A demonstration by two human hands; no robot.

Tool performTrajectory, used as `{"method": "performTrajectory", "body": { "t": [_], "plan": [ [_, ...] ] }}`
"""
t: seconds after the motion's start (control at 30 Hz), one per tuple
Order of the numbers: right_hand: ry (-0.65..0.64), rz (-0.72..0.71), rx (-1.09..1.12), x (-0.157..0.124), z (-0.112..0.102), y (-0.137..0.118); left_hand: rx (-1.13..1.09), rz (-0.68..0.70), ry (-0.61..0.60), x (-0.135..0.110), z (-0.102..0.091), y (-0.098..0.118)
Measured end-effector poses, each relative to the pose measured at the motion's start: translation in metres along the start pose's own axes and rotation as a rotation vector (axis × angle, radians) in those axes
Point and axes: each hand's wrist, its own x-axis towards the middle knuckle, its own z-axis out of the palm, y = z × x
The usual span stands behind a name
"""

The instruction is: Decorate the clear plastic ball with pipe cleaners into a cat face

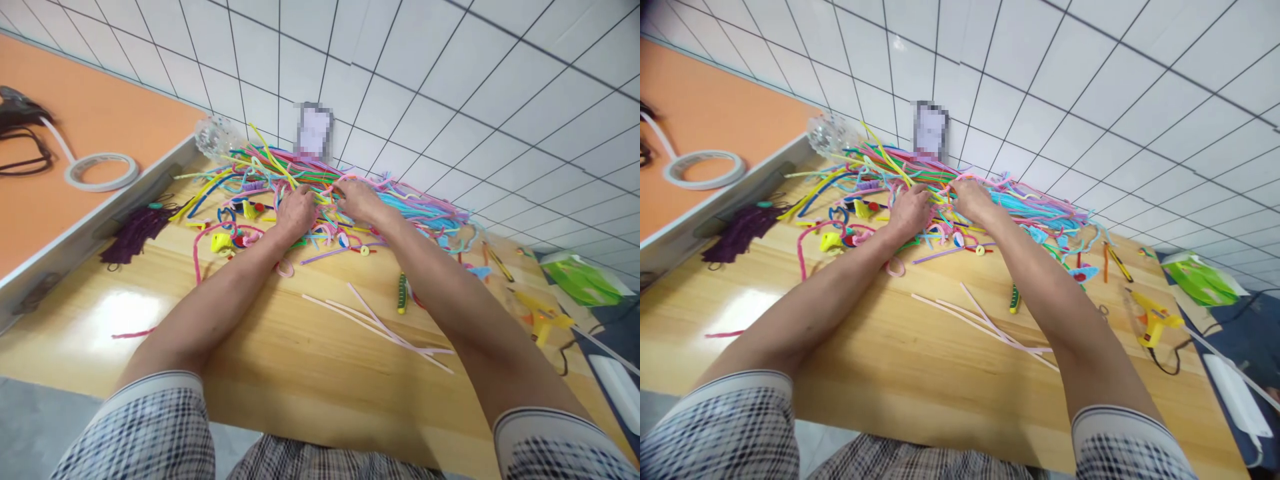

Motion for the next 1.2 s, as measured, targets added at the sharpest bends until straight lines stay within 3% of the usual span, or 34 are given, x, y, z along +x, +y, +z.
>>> {"method": "performTrajectory", "body": {
  "t": [0.3, 0.43, 0.6, 0.9, 1.1, 1.2],
  "plan": [
    [0.12, 0.036, 0.066, -0.005, -0.001, -0.014, -0.033, -0.065, 0.012, 0.004, -0.003, -0.002],
    [0.031, 0.155, -0.047, -0.003, 0.008, -0.001, -0.005, -0.032, 0.078, 0.002, 0.001, -0.001],
    [-0.092, 0.134, -0.016, -0.009, 0.016, 0.017, -0.006, 0.008, 0.089, -0.004, 0.0, 0.001],
    [-0.11, 0.144, 0.022, -0.013, 0.017, 0.006, -0.021, 0.146, 0.103, -0.01, -0.004, 0.007],
    [-0.111, 0.098, 0.085, -0.016, 0.016, 0.007, 0.037, -0.023, 0.105, -0.005, -0.002, 0.001],
    [-0.045, 0.128, 0.116, -0.013, 0.013, 0.009, 0.038, -0.068, 0.083, -0.005, -0.006, 0.002]
  ]
}}
